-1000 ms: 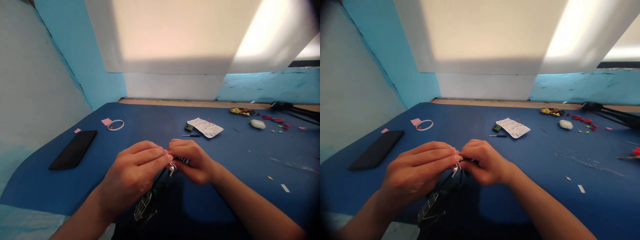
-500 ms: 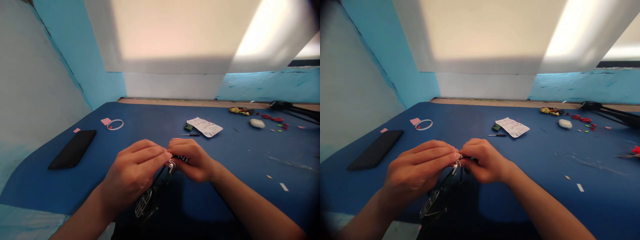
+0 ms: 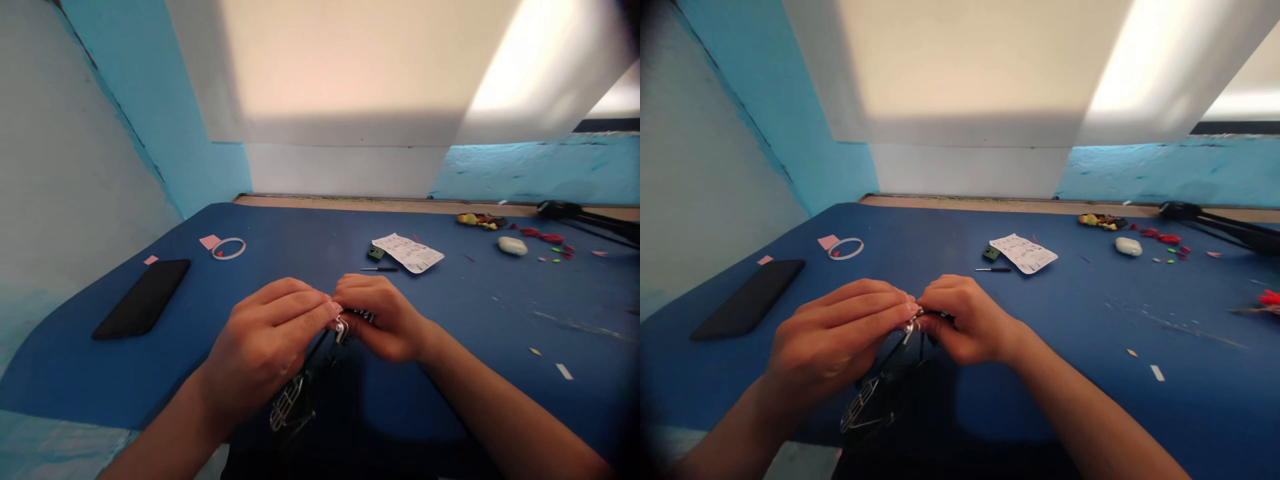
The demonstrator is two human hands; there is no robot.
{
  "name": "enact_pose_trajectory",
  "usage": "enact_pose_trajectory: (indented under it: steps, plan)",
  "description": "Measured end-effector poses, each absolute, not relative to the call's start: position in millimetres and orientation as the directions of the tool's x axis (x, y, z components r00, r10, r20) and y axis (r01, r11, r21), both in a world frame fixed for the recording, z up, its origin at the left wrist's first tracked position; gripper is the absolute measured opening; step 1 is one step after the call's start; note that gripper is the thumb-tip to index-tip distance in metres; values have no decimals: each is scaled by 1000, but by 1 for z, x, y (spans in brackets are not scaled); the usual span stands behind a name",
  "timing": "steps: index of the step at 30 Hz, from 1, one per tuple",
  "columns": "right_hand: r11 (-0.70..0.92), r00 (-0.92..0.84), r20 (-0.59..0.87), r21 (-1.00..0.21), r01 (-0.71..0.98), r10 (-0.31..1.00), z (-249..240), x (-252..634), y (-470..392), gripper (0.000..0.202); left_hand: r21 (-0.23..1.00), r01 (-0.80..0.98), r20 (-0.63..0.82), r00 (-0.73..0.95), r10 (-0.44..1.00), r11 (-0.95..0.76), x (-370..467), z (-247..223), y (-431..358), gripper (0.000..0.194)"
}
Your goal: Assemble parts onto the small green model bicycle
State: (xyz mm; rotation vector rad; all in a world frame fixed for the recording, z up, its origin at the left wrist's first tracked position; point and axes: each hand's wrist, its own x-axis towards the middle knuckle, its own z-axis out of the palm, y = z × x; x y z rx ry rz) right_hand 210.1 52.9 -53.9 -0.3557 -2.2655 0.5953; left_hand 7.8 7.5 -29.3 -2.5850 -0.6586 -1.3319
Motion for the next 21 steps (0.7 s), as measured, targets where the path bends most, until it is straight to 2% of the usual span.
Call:
enact_pose_trajectory:
  steps: [21]
  plan:
    - [853, -673, 595, -512, 105, 440, -54, 211, 53, 29, 66, 455, 806, 500, 316, -888, 6, -37, 11, 23]
